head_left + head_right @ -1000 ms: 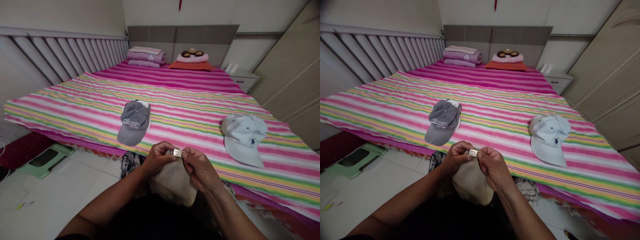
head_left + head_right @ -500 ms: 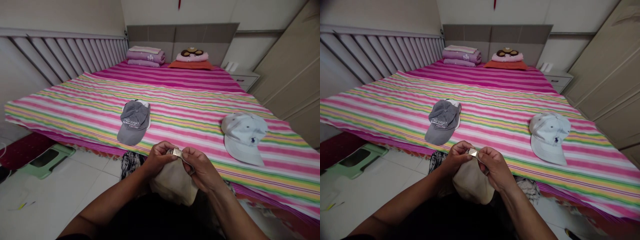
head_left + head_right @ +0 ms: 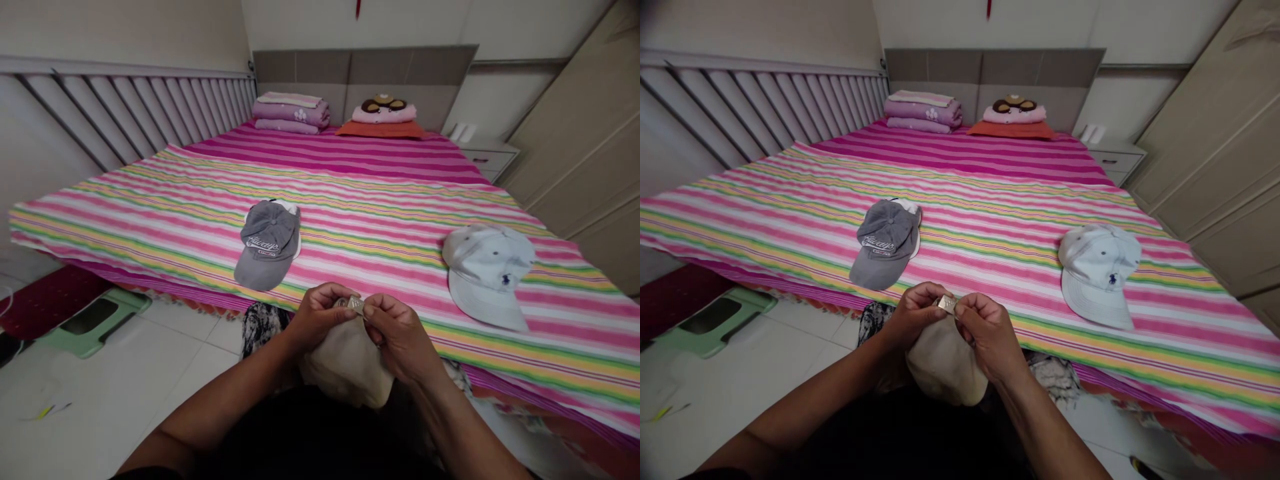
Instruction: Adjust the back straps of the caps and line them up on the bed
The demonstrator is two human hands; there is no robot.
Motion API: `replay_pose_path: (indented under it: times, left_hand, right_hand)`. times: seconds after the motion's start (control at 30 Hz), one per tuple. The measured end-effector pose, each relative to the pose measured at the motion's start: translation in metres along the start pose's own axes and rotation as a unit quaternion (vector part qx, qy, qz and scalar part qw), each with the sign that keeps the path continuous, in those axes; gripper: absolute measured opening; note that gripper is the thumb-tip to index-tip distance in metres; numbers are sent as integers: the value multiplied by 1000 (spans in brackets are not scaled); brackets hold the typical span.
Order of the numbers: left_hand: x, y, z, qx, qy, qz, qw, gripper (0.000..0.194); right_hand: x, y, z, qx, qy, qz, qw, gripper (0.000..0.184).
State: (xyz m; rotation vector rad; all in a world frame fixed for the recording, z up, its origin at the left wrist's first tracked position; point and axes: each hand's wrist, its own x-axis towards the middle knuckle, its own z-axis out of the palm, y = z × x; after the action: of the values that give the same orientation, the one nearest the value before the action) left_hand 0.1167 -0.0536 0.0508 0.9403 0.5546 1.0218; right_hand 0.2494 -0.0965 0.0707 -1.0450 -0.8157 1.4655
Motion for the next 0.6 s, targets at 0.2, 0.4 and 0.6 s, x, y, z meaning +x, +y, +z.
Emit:
replay_pose_path:
  times: [0.2, 0.4, 0.6]
  left_hand:
    - [0, -1, 0, -5, 14, -9, 1000, 27]
    - [0, -2, 1, -7, 13, -15, 1000, 26]
    - [0, -3, 0, -2, 6, -13, 1000, 25]
  right_hand:
    - [-3, -5, -2, 25, 7, 33, 999, 19]
    - [-3, -5, -2, 42, 20, 27, 999, 25]
    - [-1, -2, -3, 83, 19, 26, 996, 29]
